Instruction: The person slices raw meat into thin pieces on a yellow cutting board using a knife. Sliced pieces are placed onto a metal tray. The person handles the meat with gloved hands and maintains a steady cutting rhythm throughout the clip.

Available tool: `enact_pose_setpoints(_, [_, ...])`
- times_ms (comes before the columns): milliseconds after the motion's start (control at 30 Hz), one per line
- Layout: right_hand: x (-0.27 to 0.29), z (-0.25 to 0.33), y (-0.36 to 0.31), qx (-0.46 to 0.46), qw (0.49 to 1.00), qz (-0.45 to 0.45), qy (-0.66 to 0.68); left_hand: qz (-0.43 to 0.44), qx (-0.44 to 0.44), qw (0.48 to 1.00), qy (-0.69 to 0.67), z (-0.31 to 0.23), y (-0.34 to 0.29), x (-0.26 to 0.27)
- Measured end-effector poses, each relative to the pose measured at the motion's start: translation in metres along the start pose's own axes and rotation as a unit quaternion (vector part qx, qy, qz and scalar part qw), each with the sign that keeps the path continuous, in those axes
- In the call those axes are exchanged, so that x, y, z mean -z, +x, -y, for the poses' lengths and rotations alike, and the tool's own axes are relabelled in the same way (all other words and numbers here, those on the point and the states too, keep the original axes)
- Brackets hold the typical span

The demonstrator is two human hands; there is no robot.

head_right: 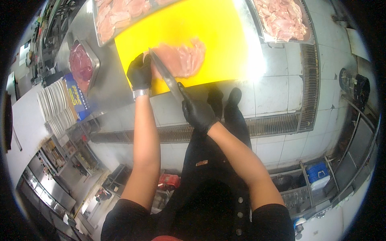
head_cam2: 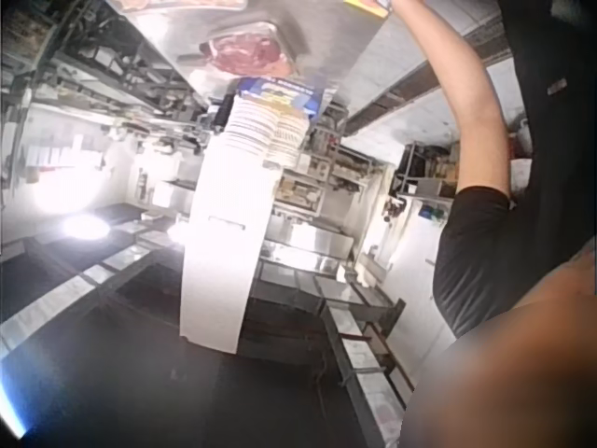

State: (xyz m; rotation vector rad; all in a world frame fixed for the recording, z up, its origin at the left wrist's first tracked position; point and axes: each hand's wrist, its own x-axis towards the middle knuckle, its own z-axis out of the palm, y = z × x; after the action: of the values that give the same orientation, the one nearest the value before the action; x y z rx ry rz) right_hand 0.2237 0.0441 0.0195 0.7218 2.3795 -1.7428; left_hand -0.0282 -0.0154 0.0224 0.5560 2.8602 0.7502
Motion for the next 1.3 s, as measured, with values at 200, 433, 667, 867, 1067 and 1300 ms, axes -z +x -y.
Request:
enact_pose_setpoints(200, [-0.008, -0.005, -0.003, 0.001, 0.998, -0.04, 0.045, -0.038, -0.062, 0.997, 0.003, 0.012, -0.014, -0.007])
enact_pose_setpoints(433, [0.01, -0.011, -0.001, 0.001, 1.0, -0.015, 0.014, -0.105, -0.169, 0.98, -0.015, 0.018, -0.041, -0.012])
enact_pose_setpoints(667, [0.018, -0.011, 0.002, -0.005, 1.0, -0.004, 0.024, -0.004, -0.116, 0.975, 0.191, 0.052, -0.028, 0.027])
enact_pose_setpoints(867, [0.024, -0.007, 0.005, 0.014, 1.0, -0.015, 0.005, 0.009, -0.216, 0.961, 0.174, 0.058, 0.013, 0.04])
enact_pose_setpoints(1067, [0.025, -0.004, 0.001, 0.002, 1.0, -0.007, -0.028, -0.075, -0.352, 0.921, 0.152, 0.044, 0.109, 0.065])
enact_pose_setpoints(1300, [0.018, -0.008, 0.004, -0.033, 0.999, 0.004, 0.012, 0.024, -0.108, 0.992, -0.057, 0.019, 0.012, 0.02])
